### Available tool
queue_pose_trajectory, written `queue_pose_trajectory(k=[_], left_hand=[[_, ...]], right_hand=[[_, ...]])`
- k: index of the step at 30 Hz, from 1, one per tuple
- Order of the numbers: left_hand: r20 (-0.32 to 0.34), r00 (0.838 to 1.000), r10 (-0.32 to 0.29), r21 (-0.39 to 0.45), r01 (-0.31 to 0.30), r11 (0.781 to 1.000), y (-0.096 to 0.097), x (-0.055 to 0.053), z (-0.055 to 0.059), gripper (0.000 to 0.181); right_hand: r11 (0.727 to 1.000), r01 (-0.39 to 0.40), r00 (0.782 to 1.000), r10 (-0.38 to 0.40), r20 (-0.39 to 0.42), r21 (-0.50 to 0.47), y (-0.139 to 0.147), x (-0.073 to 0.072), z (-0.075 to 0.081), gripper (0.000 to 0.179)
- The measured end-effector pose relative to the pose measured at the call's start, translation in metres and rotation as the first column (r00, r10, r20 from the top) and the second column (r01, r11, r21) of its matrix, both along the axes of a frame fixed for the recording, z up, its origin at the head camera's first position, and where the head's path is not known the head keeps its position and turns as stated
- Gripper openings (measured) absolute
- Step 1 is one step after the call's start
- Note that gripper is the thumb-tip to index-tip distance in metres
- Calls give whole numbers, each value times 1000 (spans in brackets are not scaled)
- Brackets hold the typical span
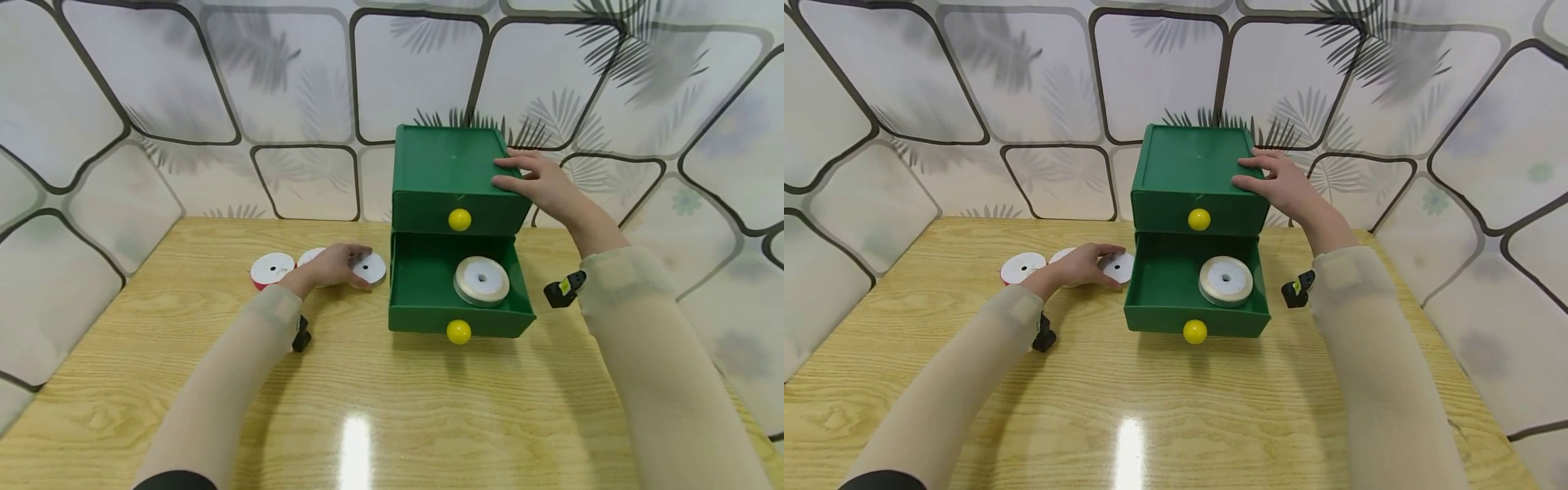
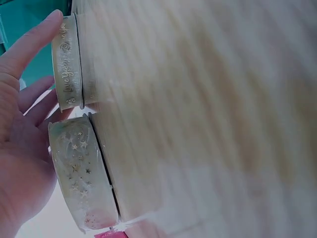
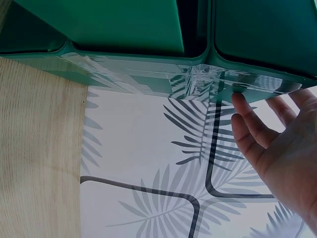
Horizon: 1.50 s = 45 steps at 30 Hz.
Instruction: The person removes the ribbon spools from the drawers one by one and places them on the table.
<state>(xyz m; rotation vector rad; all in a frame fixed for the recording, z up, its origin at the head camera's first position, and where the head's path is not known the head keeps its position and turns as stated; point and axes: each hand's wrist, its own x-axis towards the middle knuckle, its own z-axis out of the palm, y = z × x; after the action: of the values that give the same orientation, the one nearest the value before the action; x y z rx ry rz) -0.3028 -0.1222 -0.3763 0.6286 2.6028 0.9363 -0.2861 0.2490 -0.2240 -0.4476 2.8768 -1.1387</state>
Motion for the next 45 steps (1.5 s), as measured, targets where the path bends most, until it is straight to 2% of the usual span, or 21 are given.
queue_pose_trajectory(k=[4, 8, 14, 17, 23, 30, 35, 41, 45], left_hand=[[3, 1000, 6, -1, -6, 1000, -2, 0, 0, 81], [-22, 1000, 21, 18, -20, 1000, -7, -1, -1, 80], [-59, 998, 26, 141, -18, 990, -17, 10, 10, 73], [-67, 997, 34, 243, -17, 970, -21, 18, 16, 71], [-85, 995, 49, 411, -9, 912, -21, 40, 27, 64], [-151, 988, 28, 522, 56, 851, -13, 65, 41, 57], [-183, 983, -12, 579, 118, 807, -3, 79, 52, 55], [-240, 967, -83, 572, 210, 793, 10, 89, 65, 58], [-248, 961, -120, 552, 241, 798, 18, 91, 72, 58]], right_hand=[[1000, 1, 1000, -1, 0, 0, 0, 0, -1, 64], [1000, -1, 1000, 1, -1, -3, 0, 1, -1, 63], [1000, 3, 1000, -3, 3, 0, 0, 1, 0, 64], [1000, 5, 1000, -5, 6, 1, -1, 1, 1, 64], [1000, 4, 1000, -4, 8, 2, 0, 1, 1, 64], [1000, -6, 1000, 6, 1, 2, 0, 0, 1, 63], [1000, -5, 1000, 5, 11, 5, 0, 0, 2, 64], [1000, -12, 999, 12, 31, 12, 2, -1, 4, 64], [1000, -19, 999, 18, 35, 10, 3, -1, 5, 64]])
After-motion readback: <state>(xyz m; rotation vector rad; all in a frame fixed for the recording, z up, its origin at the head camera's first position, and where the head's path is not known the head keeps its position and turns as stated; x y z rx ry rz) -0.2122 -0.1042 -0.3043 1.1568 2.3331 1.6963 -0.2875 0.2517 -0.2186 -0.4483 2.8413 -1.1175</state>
